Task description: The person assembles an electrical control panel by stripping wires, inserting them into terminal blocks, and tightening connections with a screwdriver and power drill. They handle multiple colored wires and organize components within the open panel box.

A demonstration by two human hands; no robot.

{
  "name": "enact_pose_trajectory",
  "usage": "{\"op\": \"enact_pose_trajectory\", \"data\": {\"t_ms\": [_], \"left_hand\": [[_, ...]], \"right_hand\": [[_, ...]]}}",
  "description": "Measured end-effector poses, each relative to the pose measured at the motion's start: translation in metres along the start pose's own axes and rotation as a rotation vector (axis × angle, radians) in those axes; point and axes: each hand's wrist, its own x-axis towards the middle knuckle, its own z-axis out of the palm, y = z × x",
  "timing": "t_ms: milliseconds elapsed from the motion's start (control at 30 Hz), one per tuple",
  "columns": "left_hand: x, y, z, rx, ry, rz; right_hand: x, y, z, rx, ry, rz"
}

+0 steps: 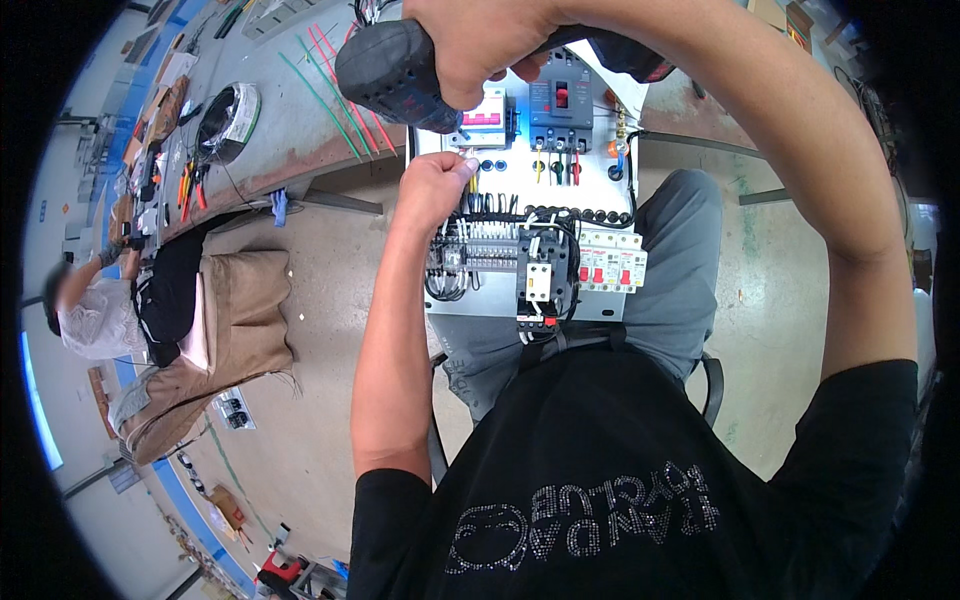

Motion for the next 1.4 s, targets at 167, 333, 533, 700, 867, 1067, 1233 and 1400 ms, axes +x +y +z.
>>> {"op": "enact_pose_trajectory", "data": {"t_ms": [167,333,533,700,867,1067,1233,1400], "left_hand": [[0.008,-0.006,0.0,0.055,-0.012,0.016],[0.008,-0.009,-0.001,0.041,-0.003,-0.001],[0.008,-0.005,0.001,0.071,0.033,0.04],[-0.004,-0.002,0.008,0.101,0.141,0.12],[-0.011,0.007,0.014,0.183,0.196,0.17],[-0.02,0.013,0.015,0.214,0.23,0.164],[-0.017,0.009,0.014,0.122,0.168,0.106],[-0.012,0.003,0.021,0.11,0.26,0.081]], "right_hand": [[-0.002,-0.005,0.001,-0.054,0.014,0.045],[-0.003,-0.01,0.004,-0.09,0.049,0.079],[-0.007,-0.01,0.002,-0.085,0.051,0.105],[-0.005,-0.003,-0.003,-0.043,-0.005,0.03],[-0.009,-0.012,0.005,-0.048,0.066,0.069],[-0.003,-0.013,0.007,-0.041,0.075,0.068],[-0.006,-0.018,0.005,-0.134,0.061,0.126],[0.0,-0.002,-0.003,-0.051,-0.013,0.025]]}}
